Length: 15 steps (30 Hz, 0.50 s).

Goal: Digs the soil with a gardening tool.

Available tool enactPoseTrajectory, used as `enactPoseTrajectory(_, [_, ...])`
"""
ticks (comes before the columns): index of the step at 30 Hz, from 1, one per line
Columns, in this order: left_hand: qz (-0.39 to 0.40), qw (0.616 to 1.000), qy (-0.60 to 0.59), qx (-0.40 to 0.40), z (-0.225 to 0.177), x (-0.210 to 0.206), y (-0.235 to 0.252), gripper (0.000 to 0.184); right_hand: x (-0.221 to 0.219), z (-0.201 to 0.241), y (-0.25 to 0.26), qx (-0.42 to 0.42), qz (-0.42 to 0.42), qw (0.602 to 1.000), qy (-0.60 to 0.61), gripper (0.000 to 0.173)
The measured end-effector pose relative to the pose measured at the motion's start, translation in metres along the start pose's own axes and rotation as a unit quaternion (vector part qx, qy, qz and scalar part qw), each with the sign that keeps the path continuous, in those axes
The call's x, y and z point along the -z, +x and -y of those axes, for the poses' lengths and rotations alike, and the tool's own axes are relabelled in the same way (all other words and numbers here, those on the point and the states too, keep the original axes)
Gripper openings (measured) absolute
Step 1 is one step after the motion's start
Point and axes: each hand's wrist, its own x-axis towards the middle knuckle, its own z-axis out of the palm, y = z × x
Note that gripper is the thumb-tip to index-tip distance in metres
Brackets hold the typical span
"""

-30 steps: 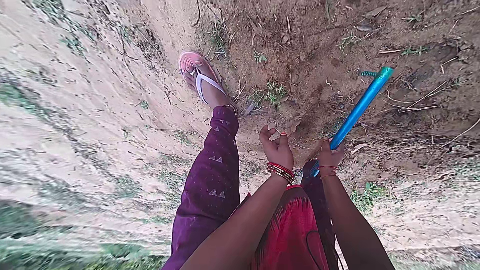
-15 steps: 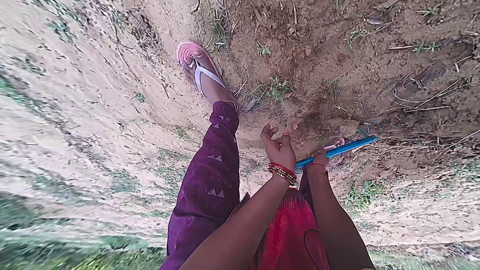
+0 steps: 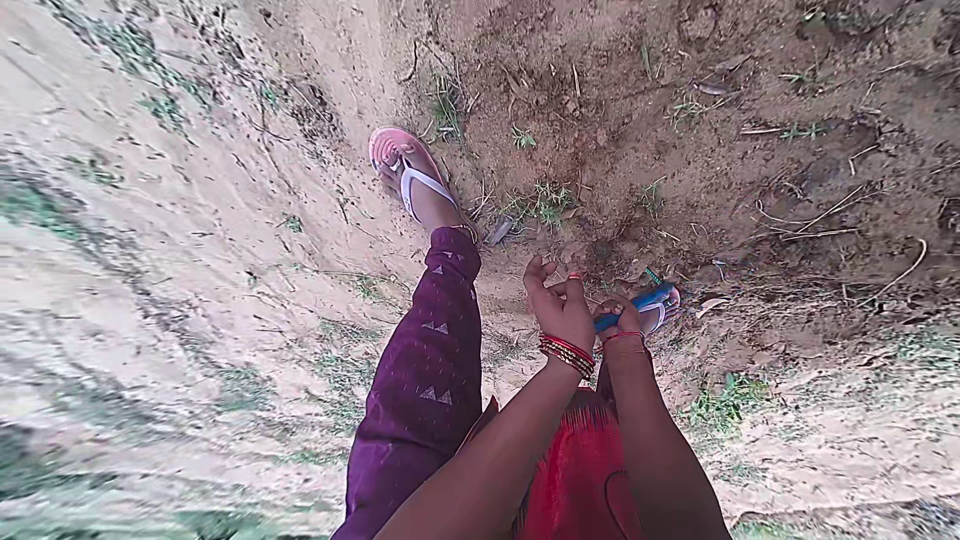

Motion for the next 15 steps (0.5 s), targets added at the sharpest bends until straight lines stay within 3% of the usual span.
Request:
enactPoseTrajectory(7, [0.000, 1.000, 0.012, 0.001, -0.007, -0.004, 0.000, 0.057, 0.035, 0.037, 0.007, -0.084, 0.120, 0.986, -0.078, 0.042])
enactPoseTrajectory(12, [-0.024, 1.000, -0.003, -0.007, -0.015, -0.007, 0.000, 0.058, 0.021, 0.066, -0.021, -0.147, 0.172, 0.963, -0.149, 0.045])
enactPoseTrajectory(15, [-0.071, 0.994, -0.033, -0.073, -0.027, -0.007, 0.005, 0.057, -0.001, 0.085, -0.051, -0.142, 0.177, 0.945, -0.234, 0.041])
